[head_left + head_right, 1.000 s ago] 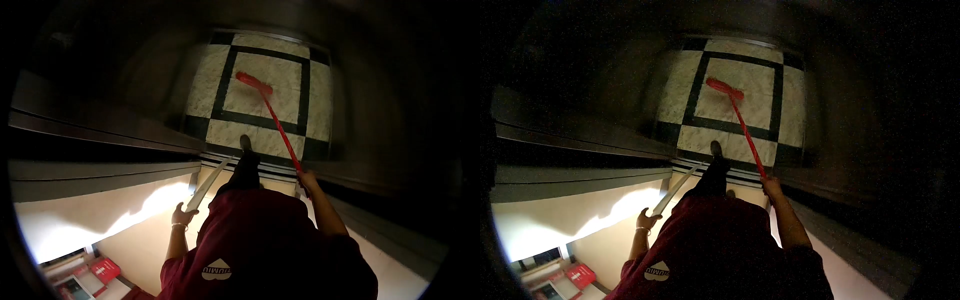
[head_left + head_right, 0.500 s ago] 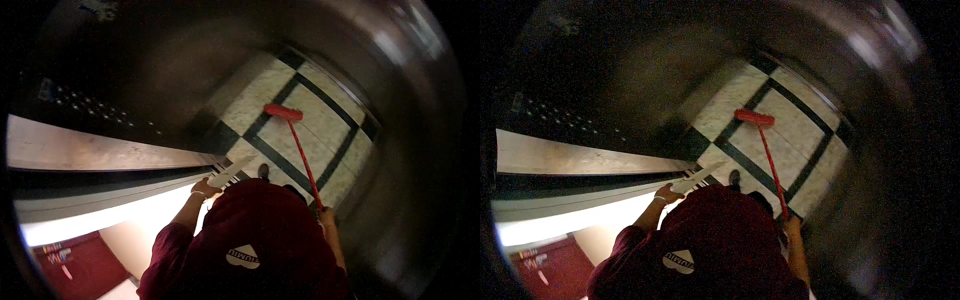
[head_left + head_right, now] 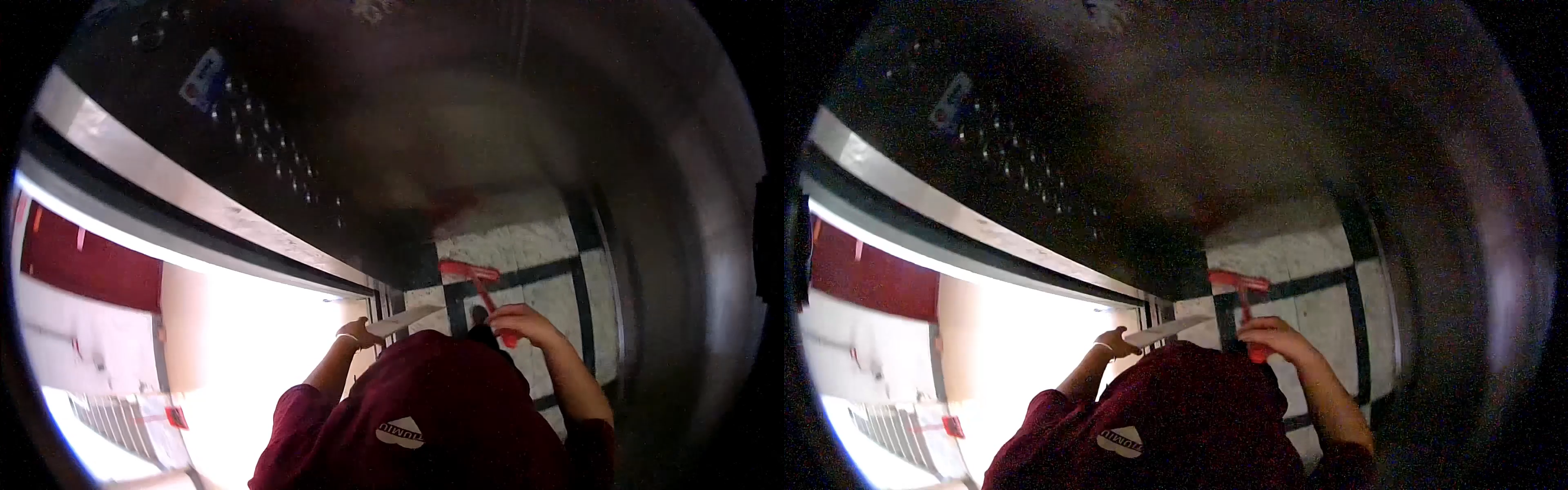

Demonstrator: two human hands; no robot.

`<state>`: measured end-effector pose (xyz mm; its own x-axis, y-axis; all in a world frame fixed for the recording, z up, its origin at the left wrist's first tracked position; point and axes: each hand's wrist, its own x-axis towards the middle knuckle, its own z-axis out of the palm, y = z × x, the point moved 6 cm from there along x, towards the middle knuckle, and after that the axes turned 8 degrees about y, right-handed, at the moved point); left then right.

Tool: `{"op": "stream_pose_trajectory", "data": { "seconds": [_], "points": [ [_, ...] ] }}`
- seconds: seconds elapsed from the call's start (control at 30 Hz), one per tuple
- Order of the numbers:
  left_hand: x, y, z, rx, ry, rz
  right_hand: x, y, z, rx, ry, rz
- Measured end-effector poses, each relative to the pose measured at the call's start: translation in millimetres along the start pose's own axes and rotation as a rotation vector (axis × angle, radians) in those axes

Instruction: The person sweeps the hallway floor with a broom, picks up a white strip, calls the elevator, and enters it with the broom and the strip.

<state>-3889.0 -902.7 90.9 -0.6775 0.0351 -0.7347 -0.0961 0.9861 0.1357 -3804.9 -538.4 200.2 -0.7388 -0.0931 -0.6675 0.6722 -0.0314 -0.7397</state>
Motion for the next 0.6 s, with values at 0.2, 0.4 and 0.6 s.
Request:
{"op": "stream_pose_trajectory", "data": {
  "seconds": [0.2,0.4,0.6],
  "points": [
    [-12,23,34,-0.167,0.144,-0.207,51,-74,31,-1.018,-0.554,-0.038],
    [-36,48,65,-0.384,0.203,-0.363,92,-196,68,-1.042,-0.402,-0.917],
    [-44,77,68,-0.390,0.221,-0.417,29,-396,182,-0.441,-0.212,-1.865]
  ]
}}
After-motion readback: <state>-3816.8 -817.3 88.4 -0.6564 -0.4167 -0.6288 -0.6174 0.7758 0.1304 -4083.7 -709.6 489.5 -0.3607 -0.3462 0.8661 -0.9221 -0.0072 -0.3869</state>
